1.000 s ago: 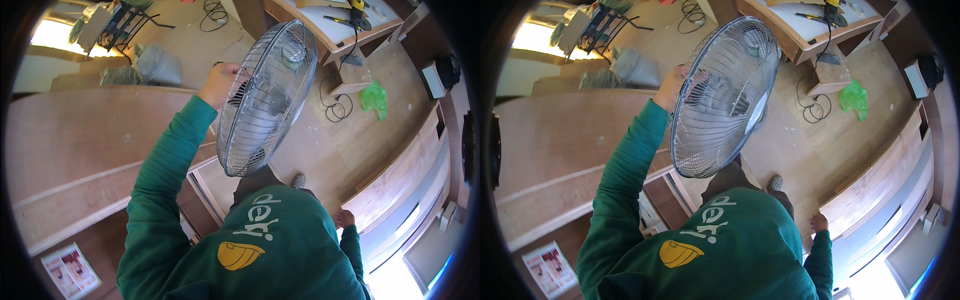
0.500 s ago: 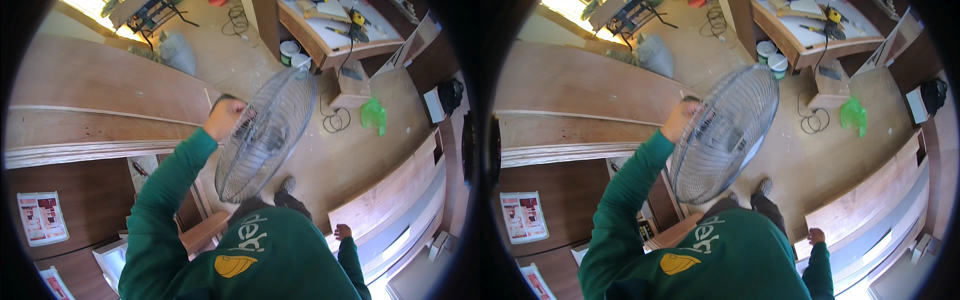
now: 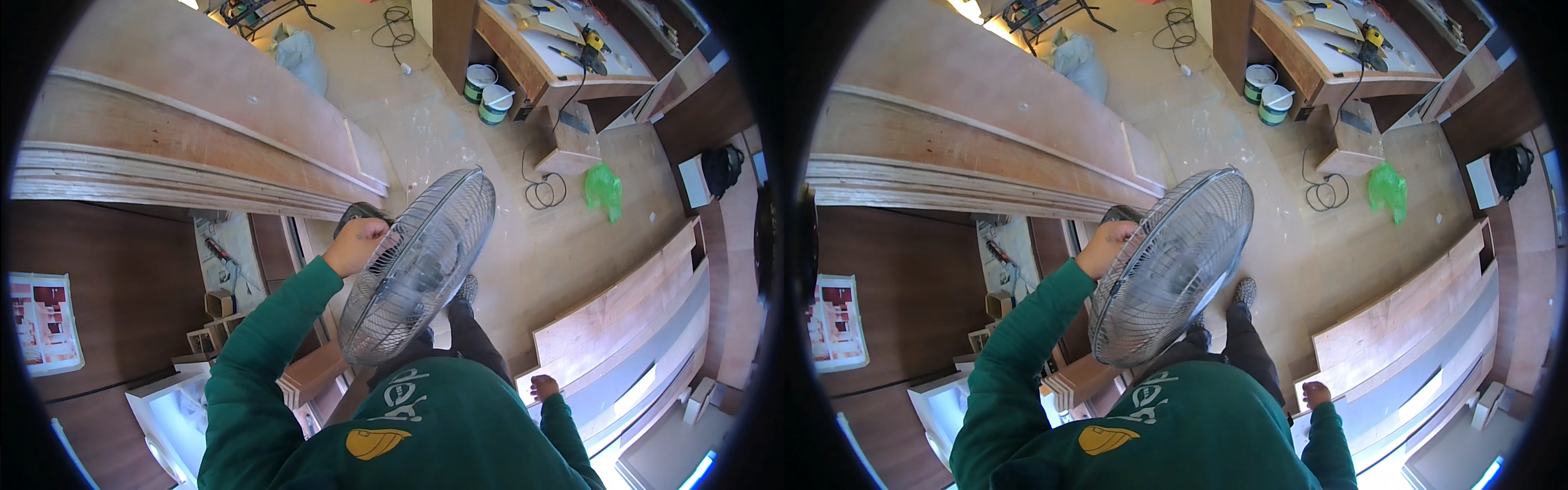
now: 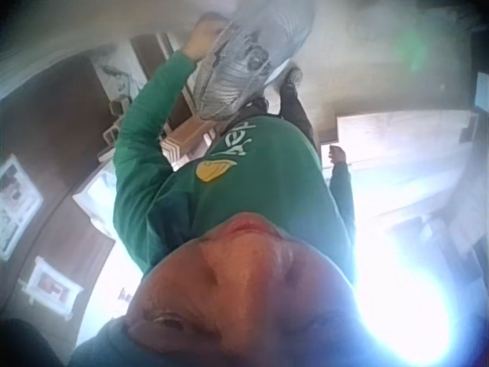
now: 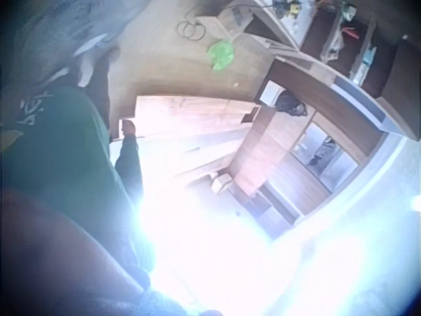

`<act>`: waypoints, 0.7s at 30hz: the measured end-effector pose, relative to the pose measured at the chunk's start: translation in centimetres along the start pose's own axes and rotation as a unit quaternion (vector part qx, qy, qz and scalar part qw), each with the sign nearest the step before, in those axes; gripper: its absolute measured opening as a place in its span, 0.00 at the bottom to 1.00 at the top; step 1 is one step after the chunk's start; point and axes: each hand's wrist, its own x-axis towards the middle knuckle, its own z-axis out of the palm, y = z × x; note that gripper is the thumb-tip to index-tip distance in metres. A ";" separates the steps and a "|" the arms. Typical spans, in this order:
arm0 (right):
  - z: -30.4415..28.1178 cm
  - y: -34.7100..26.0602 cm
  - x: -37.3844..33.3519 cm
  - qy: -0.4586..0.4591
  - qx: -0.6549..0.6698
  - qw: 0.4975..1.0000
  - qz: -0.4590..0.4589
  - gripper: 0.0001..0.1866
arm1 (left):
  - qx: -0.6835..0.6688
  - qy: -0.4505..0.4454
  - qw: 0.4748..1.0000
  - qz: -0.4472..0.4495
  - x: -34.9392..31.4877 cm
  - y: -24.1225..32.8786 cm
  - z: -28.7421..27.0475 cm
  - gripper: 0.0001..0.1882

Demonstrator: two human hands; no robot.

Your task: The person replaces the disc on a handheld power grinder by unscrewing the central nut, swapping the abrasive wheel, and then tightens the nut back into place.

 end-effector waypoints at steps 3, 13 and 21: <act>0.0 0.3 0.6 -0.010 -0.062 0.998 -0.023 0.16 | -0.006 -0.005 1.000 -0.003 -3.9 -1.1 -0.7 0.17; -0.3 -4.1 0.6 0.013 -0.076 0.991 -0.114 0.15 | 0.001 0.030 0.998 -0.063 -13.4 -4.2 -3.7 0.14; -1.5 -3.6 -0.1 0.018 -0.041 0.996 -0.081 0.11 | -0.162 0.070 0.975 -0.134 -16.5 -9.6 -7.4 0.14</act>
